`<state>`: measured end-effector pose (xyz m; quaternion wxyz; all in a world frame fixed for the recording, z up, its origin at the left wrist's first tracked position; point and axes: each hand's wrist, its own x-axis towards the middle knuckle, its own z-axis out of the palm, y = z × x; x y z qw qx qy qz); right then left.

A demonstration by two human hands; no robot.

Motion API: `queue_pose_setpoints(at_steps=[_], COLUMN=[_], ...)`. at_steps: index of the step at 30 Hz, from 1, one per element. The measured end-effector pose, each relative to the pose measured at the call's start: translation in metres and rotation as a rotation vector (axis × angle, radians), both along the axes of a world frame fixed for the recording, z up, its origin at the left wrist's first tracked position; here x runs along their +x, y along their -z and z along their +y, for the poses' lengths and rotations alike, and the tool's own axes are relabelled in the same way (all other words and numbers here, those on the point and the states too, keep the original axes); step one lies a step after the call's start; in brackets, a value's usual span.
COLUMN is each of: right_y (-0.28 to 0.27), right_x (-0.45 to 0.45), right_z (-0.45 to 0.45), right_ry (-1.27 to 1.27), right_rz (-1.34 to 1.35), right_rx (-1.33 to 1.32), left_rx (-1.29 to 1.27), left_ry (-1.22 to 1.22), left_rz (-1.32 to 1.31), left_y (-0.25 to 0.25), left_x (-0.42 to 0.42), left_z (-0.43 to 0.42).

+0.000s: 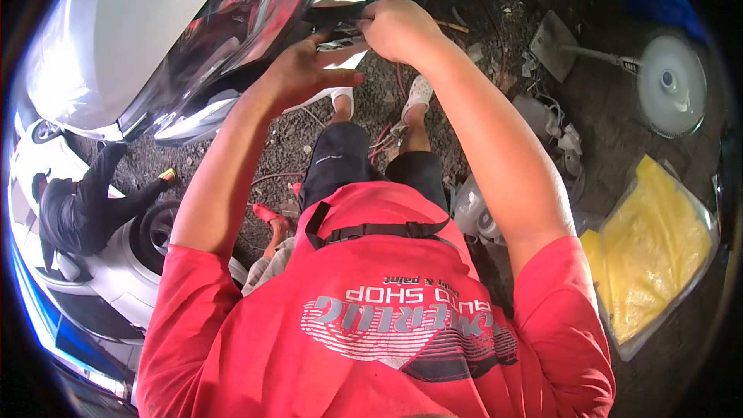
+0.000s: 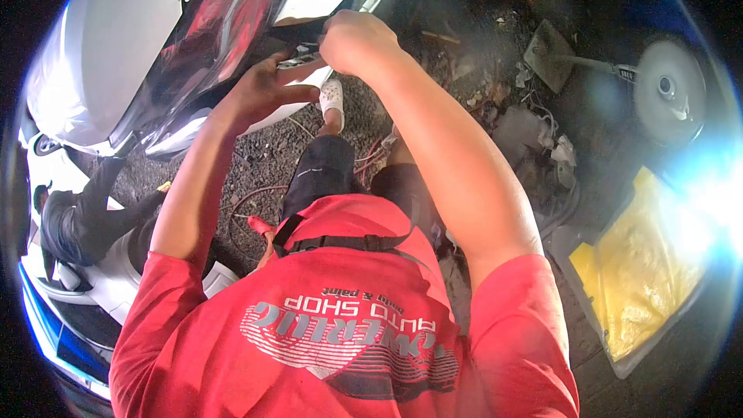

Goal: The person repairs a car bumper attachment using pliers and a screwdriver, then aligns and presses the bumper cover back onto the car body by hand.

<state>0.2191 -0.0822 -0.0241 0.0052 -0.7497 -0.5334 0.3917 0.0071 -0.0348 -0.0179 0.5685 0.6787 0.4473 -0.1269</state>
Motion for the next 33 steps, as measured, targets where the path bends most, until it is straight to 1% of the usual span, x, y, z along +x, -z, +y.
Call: queue_pose_setpoints(at_steps=[2, 4, 6, 9, 11, 14, 15, 16, 17, 19, 21, 26, 28, 33], right_y=[0.000, -0.005, -0.008, -0.010, -0.012, -0.007, -0.002, 0.004, 0.009, 0.007, 0.005, -0.003, -0.001, -0.002], right_x=[-0.002, -0.004, -0.004, -0.006, -0.010, -0.007, -0.009, -0.014, -0.017, -0.024, -0.025, -0.024, -0.025, -0.019], right_z=[-0.001, 0.000, 0.000, -0.002, -0.007, -0.007, -0.010, -0.013, -0.016, -0.022, -0.023, -0.014, -0.015, -0.007], right_ry=[0.043, 0.043, 0.045, 0.044, 0.076, 0.080, 0.083, 0.111, 0.139, 0.178, 0.217, 0.141, 0.138, 0.101], right_rz=[-0.003, -0.005, -0.007, 0.009, 0.003, 0.050, 0.053, 0.014, -0.025, -0.025, -0.023, 0.002, 0.012, 0.036], right_rx=[0.033, 0.031, 0.025, 0.017, 0.108, 0.103, 0.102, 0.186, 0.268, 0.271, 0.279, 0.160, 0.162, 0.160], left_rx=[0.004, 0.138, 0.123, 0.105, 0.103, 0.104, 0.149, 0.194, 0.192, 0.149, 0.160, 0.180, 0.177, 0.169], left_ry=[0.010, 0.038, 0.048, 0.058, 0.060, 0.059, 0.067, 0.078, 0.083, -0.005, 0.010, 0.025, 0.049, 0.044], left_rz=[0.006, 0.075, 0.072, 0.038, 0.008, 0.025, 0.083, 0.142, 0.144, 0.040, 0.058, 0.092, 0.134, 0.138], left_y=[0.001, -0.008, -0.016, -0.009, -0.002, -0.017, -0.021, -0.022, -0.015, -0.004, 0.000, -0.010, -0.016, -0.011], left_x=[0.000, 0.003, 0.006, 0.002, -0.002, 0.001, 0.002, 0.004, 0.001, -0.004, -0.006, -0.001, 0.000, 0.002], left_z=[-0.001, -0.004, -0.004, -0.004, -0.004, -0.007, -0.009, -0.009, -0.010, -0.009, -0.010, -0.009, -0.010, -0.008])
